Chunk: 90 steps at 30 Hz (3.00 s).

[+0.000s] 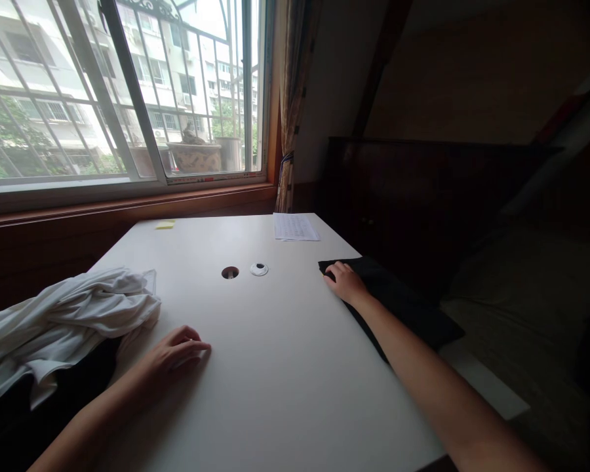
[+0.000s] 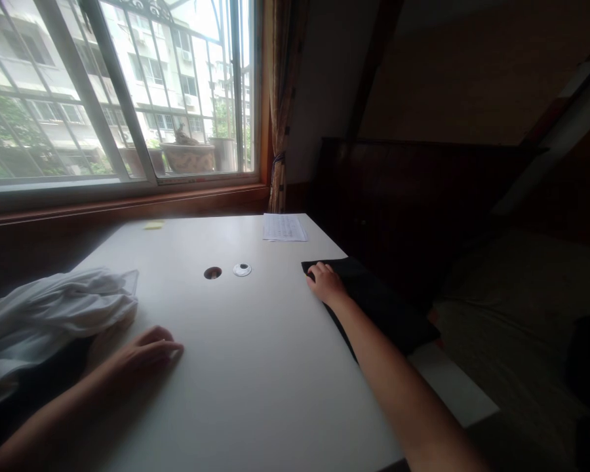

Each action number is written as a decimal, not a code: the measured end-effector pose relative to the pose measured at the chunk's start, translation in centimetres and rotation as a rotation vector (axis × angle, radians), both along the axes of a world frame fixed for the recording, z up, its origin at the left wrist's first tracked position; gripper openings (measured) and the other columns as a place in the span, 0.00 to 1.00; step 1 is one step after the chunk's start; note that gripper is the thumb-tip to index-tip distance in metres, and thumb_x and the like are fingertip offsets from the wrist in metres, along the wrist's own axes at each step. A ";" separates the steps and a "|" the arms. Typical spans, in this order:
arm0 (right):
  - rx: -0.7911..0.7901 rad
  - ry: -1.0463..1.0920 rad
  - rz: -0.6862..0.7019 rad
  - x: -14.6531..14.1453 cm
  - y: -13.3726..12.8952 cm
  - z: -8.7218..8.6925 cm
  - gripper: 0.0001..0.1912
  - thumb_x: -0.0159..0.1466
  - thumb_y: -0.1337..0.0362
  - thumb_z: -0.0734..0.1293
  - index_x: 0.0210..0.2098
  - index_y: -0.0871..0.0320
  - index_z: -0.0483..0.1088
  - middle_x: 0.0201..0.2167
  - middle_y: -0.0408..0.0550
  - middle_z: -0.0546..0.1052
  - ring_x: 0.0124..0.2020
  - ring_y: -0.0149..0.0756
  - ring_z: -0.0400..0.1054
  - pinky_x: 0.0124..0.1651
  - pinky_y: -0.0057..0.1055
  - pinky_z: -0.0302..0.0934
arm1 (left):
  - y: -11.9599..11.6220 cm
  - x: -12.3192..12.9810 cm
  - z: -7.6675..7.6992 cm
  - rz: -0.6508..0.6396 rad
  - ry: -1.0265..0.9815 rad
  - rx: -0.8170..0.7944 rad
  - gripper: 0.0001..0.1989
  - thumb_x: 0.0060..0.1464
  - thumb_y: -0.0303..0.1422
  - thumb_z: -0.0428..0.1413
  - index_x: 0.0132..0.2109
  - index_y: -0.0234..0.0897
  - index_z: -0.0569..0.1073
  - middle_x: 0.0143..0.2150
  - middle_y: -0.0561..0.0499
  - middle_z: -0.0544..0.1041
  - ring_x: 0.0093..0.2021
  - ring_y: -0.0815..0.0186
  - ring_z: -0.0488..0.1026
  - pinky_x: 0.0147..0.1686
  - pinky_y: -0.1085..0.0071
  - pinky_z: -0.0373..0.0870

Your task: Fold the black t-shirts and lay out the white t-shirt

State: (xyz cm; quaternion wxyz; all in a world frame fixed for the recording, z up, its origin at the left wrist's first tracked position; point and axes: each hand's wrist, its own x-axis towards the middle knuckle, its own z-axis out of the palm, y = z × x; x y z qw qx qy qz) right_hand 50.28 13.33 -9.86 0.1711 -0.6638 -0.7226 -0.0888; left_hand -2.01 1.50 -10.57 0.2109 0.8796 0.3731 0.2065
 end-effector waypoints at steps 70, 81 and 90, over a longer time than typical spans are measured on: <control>-0.226 0.085 -0.157 3.2 1.1 -0.4 0.35 0.73 0.46 0.44 0.73 0.56 0.51 0.76 0.50 0.46 0.76 0.42 0.36 0.74 0.51 0.36 | 0.1 0.0 -0.3 -0.025 -0.024 0.042 0.14 0.67 0.35 0.52 0.55 0.46 0.77 0.47 0.46 0.74 0.41 0.63 0.75 0.41 0.71 0.75; -0.327 0.075 0.021 0.3 -2.8 -1.2 0.40 0.72 0.40 0.46 0.75 0.57 0.44 0.76 0.49 0.44 0.76 0.41 0.36 0.75 0.48 0.29 | 0.4 -0.4 -0.9 -0.052 -0.002 0.058 0.14 0.68 0.34 0.52 0.56 0.45 0.76 0.48 0.46 0.72 0.41 0.65 0.75 0.41 0.72 0.75; -0.368 0.140 -0.296 10.1 -3.6 -2.1 0.39 0.72 0.43 0.45 0.73 0.58 0.49 0.75 0.50 0.48 0.75 0.43 0.39 0.74 0.50 0.34 | 0.4 -0.6 -1.2 -0.050 0.003 0.056 0.14 0.68 0.34 0.53 0.57 0.45 0.75 0.48 0.46 0.72 0.42 0.65 0.75 0.43 0.71 0.75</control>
